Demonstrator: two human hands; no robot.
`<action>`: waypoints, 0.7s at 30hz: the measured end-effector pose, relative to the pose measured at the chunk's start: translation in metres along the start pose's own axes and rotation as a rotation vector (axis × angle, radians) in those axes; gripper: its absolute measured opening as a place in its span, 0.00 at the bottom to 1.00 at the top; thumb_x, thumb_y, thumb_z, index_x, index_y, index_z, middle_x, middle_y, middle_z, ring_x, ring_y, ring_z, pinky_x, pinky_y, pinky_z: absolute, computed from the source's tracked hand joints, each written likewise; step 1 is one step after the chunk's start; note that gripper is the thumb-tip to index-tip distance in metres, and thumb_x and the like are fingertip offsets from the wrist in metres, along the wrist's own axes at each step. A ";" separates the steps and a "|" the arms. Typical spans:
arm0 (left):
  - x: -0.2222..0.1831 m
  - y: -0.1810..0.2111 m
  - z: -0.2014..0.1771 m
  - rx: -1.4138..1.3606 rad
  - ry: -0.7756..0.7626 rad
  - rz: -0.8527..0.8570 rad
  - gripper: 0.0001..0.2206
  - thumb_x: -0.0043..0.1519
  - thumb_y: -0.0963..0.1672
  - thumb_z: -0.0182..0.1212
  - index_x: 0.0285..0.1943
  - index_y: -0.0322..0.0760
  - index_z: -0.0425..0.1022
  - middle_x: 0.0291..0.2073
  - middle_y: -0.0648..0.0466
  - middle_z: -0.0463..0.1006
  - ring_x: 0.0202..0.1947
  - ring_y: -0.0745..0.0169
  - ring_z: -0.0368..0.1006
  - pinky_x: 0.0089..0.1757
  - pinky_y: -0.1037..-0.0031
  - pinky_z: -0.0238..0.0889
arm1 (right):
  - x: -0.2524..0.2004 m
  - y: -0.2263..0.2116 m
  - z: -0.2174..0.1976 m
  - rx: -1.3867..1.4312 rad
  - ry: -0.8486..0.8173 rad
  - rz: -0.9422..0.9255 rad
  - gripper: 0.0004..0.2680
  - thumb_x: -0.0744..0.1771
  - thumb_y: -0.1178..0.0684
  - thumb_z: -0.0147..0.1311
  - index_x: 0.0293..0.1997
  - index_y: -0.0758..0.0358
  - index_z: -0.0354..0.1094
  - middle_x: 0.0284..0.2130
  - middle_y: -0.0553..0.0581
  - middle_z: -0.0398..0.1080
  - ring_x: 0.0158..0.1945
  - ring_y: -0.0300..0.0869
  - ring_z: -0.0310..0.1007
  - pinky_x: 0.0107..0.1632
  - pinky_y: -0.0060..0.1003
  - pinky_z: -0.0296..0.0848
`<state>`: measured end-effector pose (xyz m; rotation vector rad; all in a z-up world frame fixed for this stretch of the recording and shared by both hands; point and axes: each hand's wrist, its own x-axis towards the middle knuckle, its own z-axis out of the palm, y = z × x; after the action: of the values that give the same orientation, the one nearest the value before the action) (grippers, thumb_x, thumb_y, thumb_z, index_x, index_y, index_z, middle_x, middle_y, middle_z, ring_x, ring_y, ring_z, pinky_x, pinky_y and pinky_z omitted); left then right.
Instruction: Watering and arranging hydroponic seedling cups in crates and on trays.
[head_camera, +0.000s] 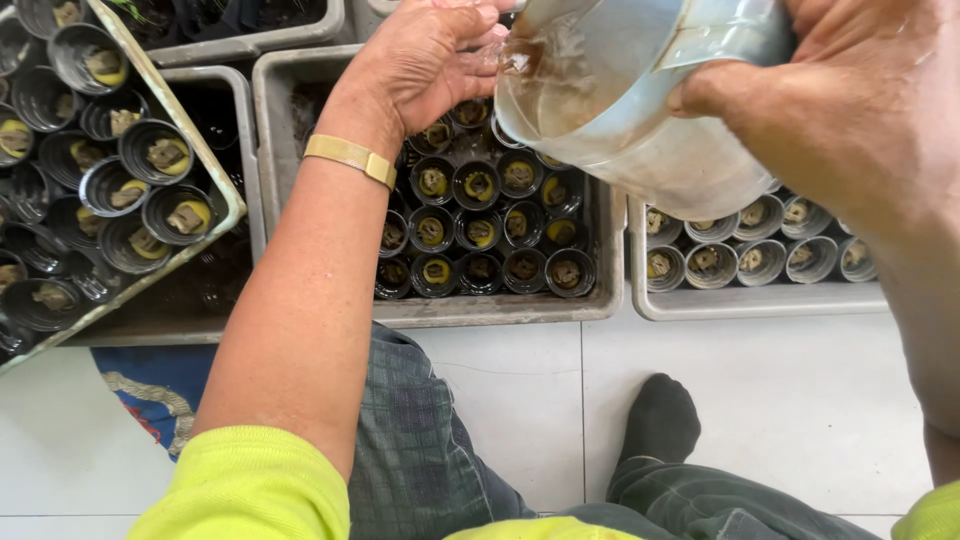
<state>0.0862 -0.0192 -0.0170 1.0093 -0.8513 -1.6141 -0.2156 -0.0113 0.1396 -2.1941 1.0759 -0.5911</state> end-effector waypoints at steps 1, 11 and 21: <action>-0.001 0.003 -0.006 0.005 0.000 0.001 0.15 0.67 0.43 0.63 0.60 0.29 0.74 0.43 0.48 0.75 0.44 0.54 0.74 0.54 0.53 0.76 | 0.002 -0.004 0.002 0.003 0.004 -0.002 0.09 0.65 0.60 0.63 0.49 0.69 0.74 0.37 0.65 0.77 0.36 0.45 0.80 0.39 0.38 0.80; -0.027 0.024 -0.040 -0.085 0.202 0.041 0.13 0.66 0.42 0.61 0.55 0.26 0.76 0.45 0.44 0.82 0.46 0.52 0.80 0.51 0.59 0.78 | 0.014 -0.020 0.009 0.112 0.040 -0.037 0.08 0.66 0.61 0.61 0.49 0.68 0.73 0.38 0.62 0.76 0.39 0.41 0.80 0.43 0.34 0.81; -0.049 0.038 -0.060 -0.153 0.366 -0.030 0.08 0.64 0.39 0.60 0.46 0.22 0.78 0.42 0.42 0.84 0.44 0.51 0.81 0.48 0.58 0.80 | 0.035 -0.041 0.048 0.098 0.010 -0.218 0.08 0.66 0.61 0.64 0.47 0.72 0.74 0.34 0.63 0.77 0.36 0.42 0.80 0.37 0.35 0.81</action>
<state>0.1621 0.0158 0.0026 1.1647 -0.4600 -1.4348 -0.1435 -0.0047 0.1382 -2.2396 0.8002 -0.7340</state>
